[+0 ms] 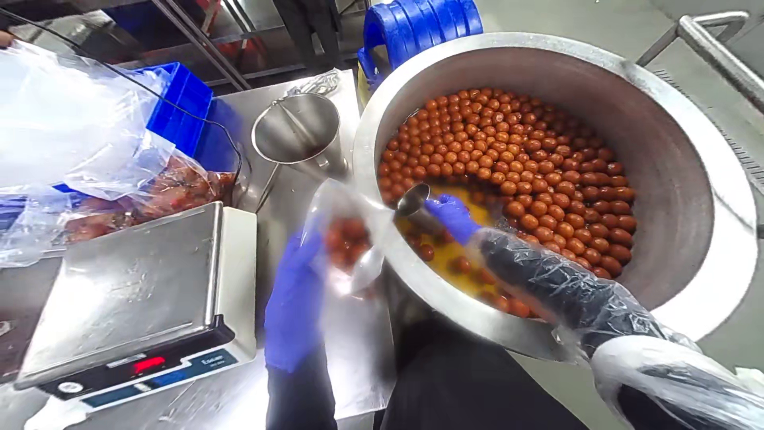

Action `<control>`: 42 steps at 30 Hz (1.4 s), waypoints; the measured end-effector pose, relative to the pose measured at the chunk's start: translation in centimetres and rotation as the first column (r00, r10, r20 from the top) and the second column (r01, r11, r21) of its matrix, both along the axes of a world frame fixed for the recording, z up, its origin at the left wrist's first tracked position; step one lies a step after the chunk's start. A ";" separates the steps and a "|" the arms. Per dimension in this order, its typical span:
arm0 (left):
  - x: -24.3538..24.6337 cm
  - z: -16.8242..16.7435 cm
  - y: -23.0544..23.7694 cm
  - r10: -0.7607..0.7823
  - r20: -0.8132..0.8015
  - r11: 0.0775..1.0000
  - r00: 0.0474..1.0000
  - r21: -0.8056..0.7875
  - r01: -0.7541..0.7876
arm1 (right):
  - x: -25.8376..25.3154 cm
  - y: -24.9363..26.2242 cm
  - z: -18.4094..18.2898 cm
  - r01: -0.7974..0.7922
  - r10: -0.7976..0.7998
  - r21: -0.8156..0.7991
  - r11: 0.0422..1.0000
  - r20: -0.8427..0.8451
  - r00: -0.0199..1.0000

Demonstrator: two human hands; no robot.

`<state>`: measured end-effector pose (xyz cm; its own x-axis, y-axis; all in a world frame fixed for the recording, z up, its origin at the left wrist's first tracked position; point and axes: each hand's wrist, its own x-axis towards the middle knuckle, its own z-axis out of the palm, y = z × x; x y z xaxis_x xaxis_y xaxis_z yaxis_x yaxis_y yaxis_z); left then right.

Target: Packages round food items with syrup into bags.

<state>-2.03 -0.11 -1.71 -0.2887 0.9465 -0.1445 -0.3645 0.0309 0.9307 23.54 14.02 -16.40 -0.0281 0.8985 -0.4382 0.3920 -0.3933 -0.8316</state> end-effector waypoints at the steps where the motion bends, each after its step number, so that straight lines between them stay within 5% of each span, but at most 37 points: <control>1: 0.0 0.0 0.0 -0.003 0.001 1.000 1.000 -0.003 0.003 | 0.1 0.1 0.0 -0.015 0.016 -0.016 1.000 0.050 0.999; 12: 0.2 0.3 -0.1 0.017 0.027 1.000 1.000 -0.006 -0.016 | 0.9 0.8 2.1 -0.302 0.371 -0.219 0.928 0.463 0.805; 21: 0.3 0.5 0.1 0.025 0.050 1.000 0.998 -0.005 -0.024 | -0.4 1.3 1.5 -0.315 0.412 -0.268 0.910 0.511 0.755; 27: 0.2 0.3 0.1 0.020 0.015 1.000 1.000 -0.014 -0.019 | 0.3 1.9 -0.5 -0.310 0.374 -0.210 0.927 0.458 0.807; 33: 0.3 0.4 0.2 0.010 0.014 1.000 1.000 0.000 -0.010 | 3.6 0.9 -2.3 -0.079 0.092 -0.110 0.991 0.124 0.988; 42: 0.4 0.8 0.4 0.011 -0.011 0.999 1.000 -0.044 -0.011 | 7.3 -1.4 -0.9 0.159 -0.160 -0.024 0.987 -0.088 0.983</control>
